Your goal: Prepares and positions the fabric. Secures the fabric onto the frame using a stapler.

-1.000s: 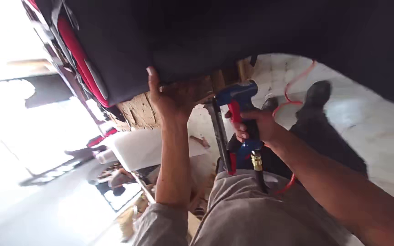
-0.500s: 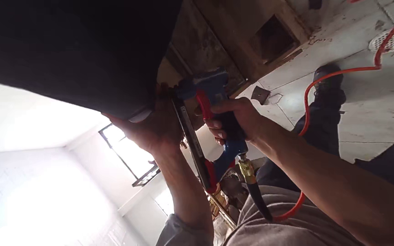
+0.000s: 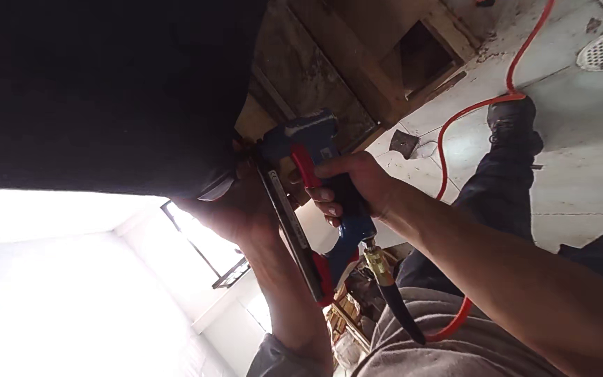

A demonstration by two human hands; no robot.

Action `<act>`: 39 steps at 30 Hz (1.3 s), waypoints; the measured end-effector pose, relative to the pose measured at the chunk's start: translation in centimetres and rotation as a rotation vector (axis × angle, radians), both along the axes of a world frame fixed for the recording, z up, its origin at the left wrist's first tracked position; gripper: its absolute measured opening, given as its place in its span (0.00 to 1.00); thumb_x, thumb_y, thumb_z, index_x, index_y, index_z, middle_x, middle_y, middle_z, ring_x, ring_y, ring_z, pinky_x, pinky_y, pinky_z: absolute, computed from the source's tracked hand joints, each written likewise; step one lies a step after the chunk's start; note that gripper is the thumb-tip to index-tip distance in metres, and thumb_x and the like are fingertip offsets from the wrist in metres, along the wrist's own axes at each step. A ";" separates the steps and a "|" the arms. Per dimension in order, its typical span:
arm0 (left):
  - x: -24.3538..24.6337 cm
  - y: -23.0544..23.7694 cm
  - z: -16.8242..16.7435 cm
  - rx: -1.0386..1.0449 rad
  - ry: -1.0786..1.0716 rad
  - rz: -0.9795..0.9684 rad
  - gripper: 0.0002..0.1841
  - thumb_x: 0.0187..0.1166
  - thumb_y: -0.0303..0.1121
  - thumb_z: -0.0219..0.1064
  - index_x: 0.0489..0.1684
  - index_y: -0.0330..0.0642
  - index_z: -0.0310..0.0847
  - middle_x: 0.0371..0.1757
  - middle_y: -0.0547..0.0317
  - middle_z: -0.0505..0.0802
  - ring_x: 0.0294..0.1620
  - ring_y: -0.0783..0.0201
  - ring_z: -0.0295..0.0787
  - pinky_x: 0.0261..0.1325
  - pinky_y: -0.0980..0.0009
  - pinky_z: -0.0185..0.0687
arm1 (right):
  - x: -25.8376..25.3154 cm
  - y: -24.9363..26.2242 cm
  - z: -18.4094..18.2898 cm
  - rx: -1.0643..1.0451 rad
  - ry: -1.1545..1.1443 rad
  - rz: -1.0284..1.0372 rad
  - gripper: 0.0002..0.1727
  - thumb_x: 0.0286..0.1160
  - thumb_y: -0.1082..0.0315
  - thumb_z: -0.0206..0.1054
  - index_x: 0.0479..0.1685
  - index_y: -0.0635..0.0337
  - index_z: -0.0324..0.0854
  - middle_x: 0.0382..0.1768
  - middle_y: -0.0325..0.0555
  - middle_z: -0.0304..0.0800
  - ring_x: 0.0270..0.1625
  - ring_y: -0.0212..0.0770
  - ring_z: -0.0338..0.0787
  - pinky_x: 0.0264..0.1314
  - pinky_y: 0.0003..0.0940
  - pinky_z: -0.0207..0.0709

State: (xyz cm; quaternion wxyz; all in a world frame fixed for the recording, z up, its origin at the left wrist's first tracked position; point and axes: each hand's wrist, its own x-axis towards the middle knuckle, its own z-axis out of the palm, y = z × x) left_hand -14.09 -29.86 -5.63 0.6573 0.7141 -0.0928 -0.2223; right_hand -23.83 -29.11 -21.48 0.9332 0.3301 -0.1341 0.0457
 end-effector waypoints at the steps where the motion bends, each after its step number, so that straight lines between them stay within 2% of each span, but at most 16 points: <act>1: 0.0 0.1 0.0 0.003 0.021 -0.003 0.45 0.76 0.76 0.32 0.61 0.43 0.73 0.52 0.50 0.88 0.51 0.58 0.88 0.49 0.57 0.88 | 0.0 0.0 0.1 0.003 0.010 0.003 0.18 0.82 0.57 0.51 0.50 0.60 0.82 0.18 0.36 0.81 0.17 0.31 0.85 0.22 0.28 0.88; 5: 0.2 0.4 0.3 0.021 0.006 0.011 0.44 0.77 0.75 0.35 0.65 0.43 0.73 0.58 0.50 0.87 0.60 0.56 0.87 0.60 0.53 0.86 | 0.3 -0.2 0.2 0.030 -0.005 0.029 0.17 0.81 0.56 0.52 0.44 0.57 0.83 0.15 0.36 0.79 0.15 0.31 0.84 0.20 0.30 0.87; 9: 0.3 0.6 0.6 0.098 0.050 0.017 0.47 0.70 0.79 0.37 0.64 0.45 0.75 0.53 0.53 0.88 0.50 0.59 0.88 0.52 0.56 0.87 | 0.7 -0.4 -0.3 0.044 -0.084 0.050 0.17 0.82 0.56 0.50 0.41 0.57 0.82 0.14 0.35 0.78 0.14 0.31 0.83 0.19 0.30 0.86; 11: 0.3 0.7 0.8 0.114 0.077 0.010 0.48 0.67 0.81 0.40 0.62 0.45 0.77 0.50 0.52 0.89 0.51 0.55 0.88 0.52 0.48 0.87 | 1.0 -0.3 -0.3 0.056 -0.115 0.052 0.18 0.83 0.56 0.50 0.37 0.56 0.81 0.14 0.35 0.77 0.14 0.30 0.82 0.19 0.29 0.85; 13: 0.0 0.8 0.8 0.115 0.112 0.025 0.48 0.64 0.81 0.44 0.63 0.45 0.75 0.55 0.50 0.88 0.58 0.50 0.87 0.59 0.39 0.83 | 1.0 -0.2 -0.1 0.054 -0.119 0.064 0.18 0.82 0.57 0.50 0.32 0.55 0.80 0.13 0.36 0.77 0.14 0.30 0.83 0.19 0.29 0.85; 14: -0.2 0.6 0.6 0.128 0.116 0.045 0.48 0.64 0.82 0.44 0.62 0.45 0.76 0.54 0.51 0.88 0.57 0.51 0.87 0.59 0.39 0.84 | 0.8 -0.2 -0.2 0.051 -0.115 0.060 0.17 0.83 0.57 0.49 0.32 0.55 0.79 0.13 0.36 0.78 0.14 0.30 0.84 0.19 0.29 0.85; 17: 0.1 1.0 0.8 0.170 0.061 0.089 0.52 0.62 0.85 0.40 0.64 0.44 0.74 0.54 0.50 0.88 0.56 0.54 0.88 0.56 0.47 0.85 | 0.6 -0.5 -0.4 0.070 -0.095 0.045 0.17 0.84 0.58 0.51 0.35 0.56 0.82 0.13 0.35 0.78 0.14 0.30 0.84 0.19 0.28 0.86; 20: -0.1 0.8 0.7 0.099 0.102 0.144 0.55 0.59 0.87 0.41 0.69 0.46 0.70 0.62 0.52 0.87 0.66 0.56 0.86 0.67 0.53 0.84 | 0.3 -0.5 -1.9 0.118 -0.129 0.025 0.17 0.82 0.57 0.50 0.39 0.55 0.83 0.15 0.34 0.79 0.16 0.29 0.85 0.23 0.28 0.87; 22: -0.7 -0.1 0.1 0.037 0.128 0.263 0.56 0.54 0.89 0.41 0.69 0.49 0.70 0.65 0.59 0.88 0.70 0.63 0.85 0.71 0.66 0.82 | 0.1 -0.8 -3.0 0.106 -0.110 0.033 0.18 0.83 0.57 0.49 0.42 0.56 0.83 0.15 0.35 0.79 0.16 0.30 0.85 0.23 0.30 0.88; 25: -1.2 -1.1 -0.8 -0.008 -0.005 0.335 0.53 0.63 0.87 0.37 0.72 0.48 0.67 0.67 0.58 0.86 0.72 0.64 0.84 0.71 0.71 0.81 | -0.1 -1.9 -3.6 0.050 -0.087 0.089 0.14 0.82 0.59 0.52 0.36 0.54 0.80 0.15 0.36 0.78 0.15 0.31 0.84 0.22 0.31 0.88; 27: -1.1 -0.8 -0.7 0.006 -0.032 0.275 0.50 0.66 0.83 0.41 0.68 0.46 0.72 0.63 0.55 0.89 0.66 0.61 0.88 0.66 0.67 0.86 | -0.1 -2.3 -3.4 0.021 -0.097 0.111 0.14 0.84 0.61 0.53 0.29 0.53 0.77 0.15 0.37 0.79 0.15 0.31 0.84 0.22 0.31 0.88; 29: -0.9 0.1 -0.3 0.088 0.008 0.200 0.50 0.61 0.85 0.44 0.59 0.45 0.77 0.53 0.54 0.91 0.58 0.57 0.90 0.60 0.59 0.88 | 0.0 -2.2 -3.1 0.013 -0.126 0.082 0.14 0.86 0.63 0.52 0.31 0.54 0.77 0.15 0.36 0.79 0.16 0.31 0.85 0.23 0.29 0.88; 31: -1.3 0.6 -0.1 0.171 0.073 0.142 0.52 0.53 0.87 0.50 0.54 0.46 0.82 0.49 0.53 0.93 0.54 0.55 0.92 0.57 0.52 0.88 | 0.3 -2.1 -2.6 0.015 -0.154 0.074 0.13 0.85 0.63 0.53 0.32 0.53 0.78 0.16 0.36 0.79 0.16 0.30 0.85 0.22 0.29 0.89; 34: -1.8 0.6 -0.1 0.248 0.116 0.123 0.52 0.52 0.87 0.52 0.58 0.46 0.81 0.52 0.53 0.92 0.58 0.53 0.90 0.63 0.50 0.86 | 0.6 -2.3 -2.0 0.005 -0.168 0.081 0.12 0.85 0.63 0.54 0.34 0.54 0.79 0.16 0.36 0.79 0.16 0.31 0.85 0.23 0.30 0.89; 36: -2.0 0.2 -0.2 0.223 0.139 0.180 0.52 0.49 0.87 0.54 0.55 0.45 0.82 0.50 0.51 0.93 0.55 0.52 0.92 0.56 0.52 0.88 | 0.9 -2.3 -1.8 -0.003 -0.173 0.077 0.14 0.86 0.63 0.53 0.34 0.55 0.80 0.16 0.36 0.80 0.16 0.31 0.85 0.23 0.31 0.89; 39: -1.5 0.4 0.0 0.235 0.087 0.196 0.54 0.51 0.88 0.48 0.56 0.46 0.81 0.52 0.50 0.92 0.57 0.50 0.91 0.58 0.48 0.87 | 1.3 -2.5 -1.8 -0.028 -0.218 0.078 0.15 0.86 0.63 0.49 0.33 0.54 0.77 0.15 0.35 0.78 0.15 0.30 0.84 0.23 0.29 0.88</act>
